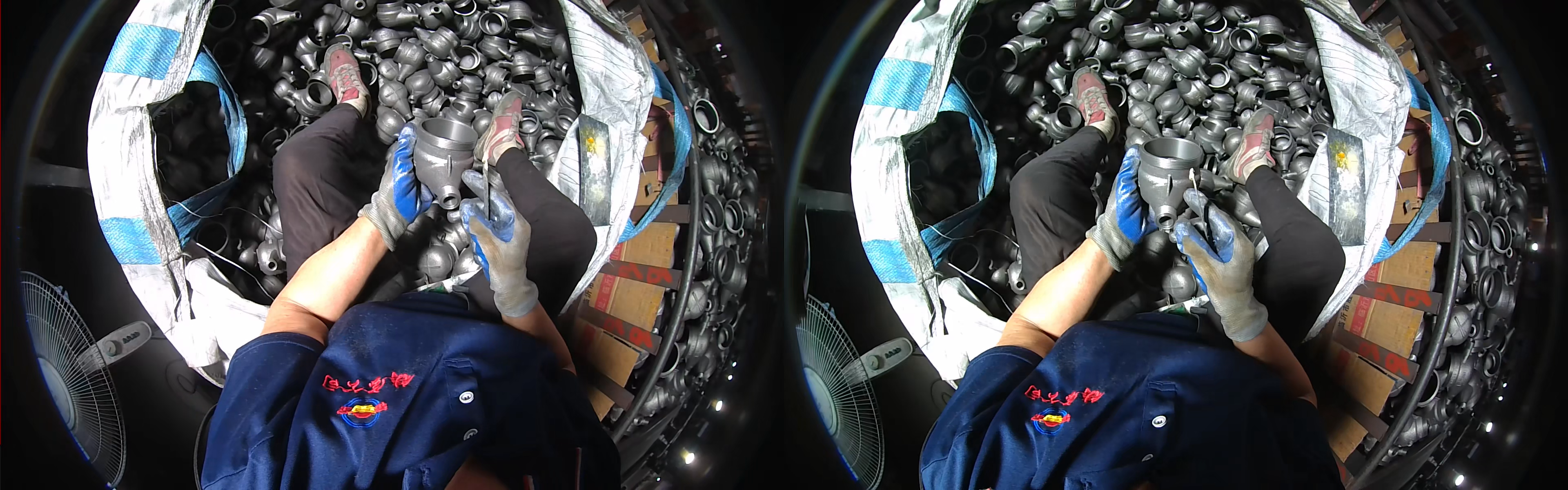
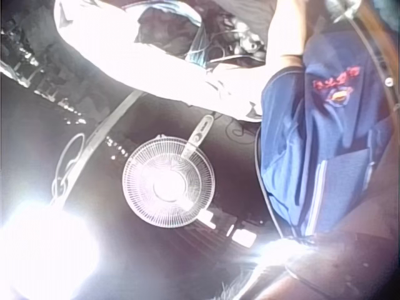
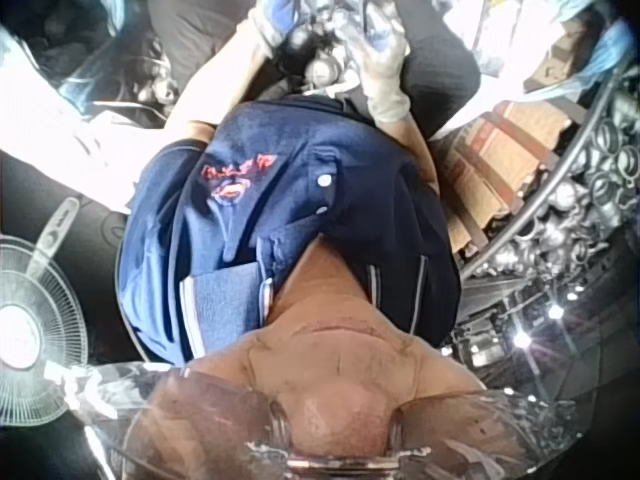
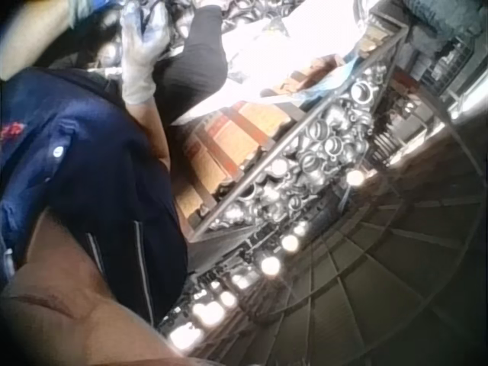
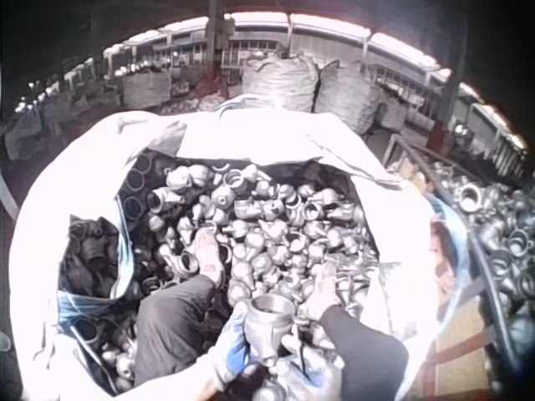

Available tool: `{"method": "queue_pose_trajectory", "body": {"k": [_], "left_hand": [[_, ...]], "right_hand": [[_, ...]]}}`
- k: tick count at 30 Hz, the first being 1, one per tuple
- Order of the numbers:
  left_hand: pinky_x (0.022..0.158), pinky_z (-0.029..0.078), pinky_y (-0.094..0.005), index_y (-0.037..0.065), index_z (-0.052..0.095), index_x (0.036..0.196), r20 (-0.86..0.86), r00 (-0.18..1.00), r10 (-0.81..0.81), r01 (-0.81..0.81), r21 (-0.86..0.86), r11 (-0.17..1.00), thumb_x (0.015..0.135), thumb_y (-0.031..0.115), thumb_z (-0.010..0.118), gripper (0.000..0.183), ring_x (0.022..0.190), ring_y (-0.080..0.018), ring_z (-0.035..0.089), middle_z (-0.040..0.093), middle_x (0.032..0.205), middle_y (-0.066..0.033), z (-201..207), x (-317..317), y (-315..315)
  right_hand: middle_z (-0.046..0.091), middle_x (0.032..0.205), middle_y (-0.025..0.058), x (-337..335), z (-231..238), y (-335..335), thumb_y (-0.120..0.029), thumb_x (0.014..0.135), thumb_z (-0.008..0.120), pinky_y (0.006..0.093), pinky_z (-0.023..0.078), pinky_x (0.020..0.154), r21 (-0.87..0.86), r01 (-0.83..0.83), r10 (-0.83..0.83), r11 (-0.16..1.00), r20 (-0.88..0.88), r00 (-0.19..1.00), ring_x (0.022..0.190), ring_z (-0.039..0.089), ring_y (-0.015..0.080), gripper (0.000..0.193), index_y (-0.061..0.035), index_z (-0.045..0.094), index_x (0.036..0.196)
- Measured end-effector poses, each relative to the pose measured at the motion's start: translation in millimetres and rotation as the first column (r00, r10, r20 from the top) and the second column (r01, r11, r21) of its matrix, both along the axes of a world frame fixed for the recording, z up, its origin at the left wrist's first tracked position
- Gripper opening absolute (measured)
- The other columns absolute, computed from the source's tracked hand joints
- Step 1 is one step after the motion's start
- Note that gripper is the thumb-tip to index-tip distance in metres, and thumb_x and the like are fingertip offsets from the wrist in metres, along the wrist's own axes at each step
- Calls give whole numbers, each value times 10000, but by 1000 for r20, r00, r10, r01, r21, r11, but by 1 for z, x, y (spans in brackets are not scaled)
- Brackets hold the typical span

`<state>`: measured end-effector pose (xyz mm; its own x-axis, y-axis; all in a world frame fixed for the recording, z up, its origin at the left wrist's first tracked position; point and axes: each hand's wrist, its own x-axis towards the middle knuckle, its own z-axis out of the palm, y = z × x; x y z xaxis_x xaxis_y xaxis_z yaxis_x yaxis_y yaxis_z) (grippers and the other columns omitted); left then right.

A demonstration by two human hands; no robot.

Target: Inspecting and deburring metal castings by hand using a scraper tool.

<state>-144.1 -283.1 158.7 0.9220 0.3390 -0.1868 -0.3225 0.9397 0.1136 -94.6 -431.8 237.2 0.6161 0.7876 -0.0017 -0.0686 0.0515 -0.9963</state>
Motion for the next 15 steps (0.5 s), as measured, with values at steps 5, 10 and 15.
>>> {"method": "queue_pose_trajectory", "body": {"k": [5, 10, 15], "left_hand": [[897, 490, -396, 19, 401, 1255, -37, 999, 13, -9, 109, 994, 946, 428, 388, 513, 1035, -263, 569, 526, 1176, -160, 4, -4, 0], [886, 491, -383, -10, 411, 1257, -114, 993, 40, -21, 166, 986, 912, 482, 433, 601, 1004, -258, 584, 546, 1159, -169, 7, -1, -3], [890, 484, -393, -5, 414, 1258, -106, 994, 7, 9, 157, 988, 904, 496, 438, 614, 1006, -253, 580, 544, 1167, -163, 6, -1, -3]], "right_hand": [[585, 1028, 101, -2, 0, 5, 58, 799, 621, 244, 501, 758, -86, 62, -61, 994, 8, 998, 886, 573, 122, 459, 79, 454, 1227], [571, 1114, 128, 2, -16, 2, 65, 792, 626, 244, 513, 758, 24, 88, -88, 996, -20, 996, 923, 576, 135, 466, 81, 454, 1224], [578, 1093, 104, -2, -6, 4, 39, 808, 621, 211, 487, 698, -40, 71, -71, 997, 11, 997, 868, 588, 114, 452, 67, 461, 1230]]}}
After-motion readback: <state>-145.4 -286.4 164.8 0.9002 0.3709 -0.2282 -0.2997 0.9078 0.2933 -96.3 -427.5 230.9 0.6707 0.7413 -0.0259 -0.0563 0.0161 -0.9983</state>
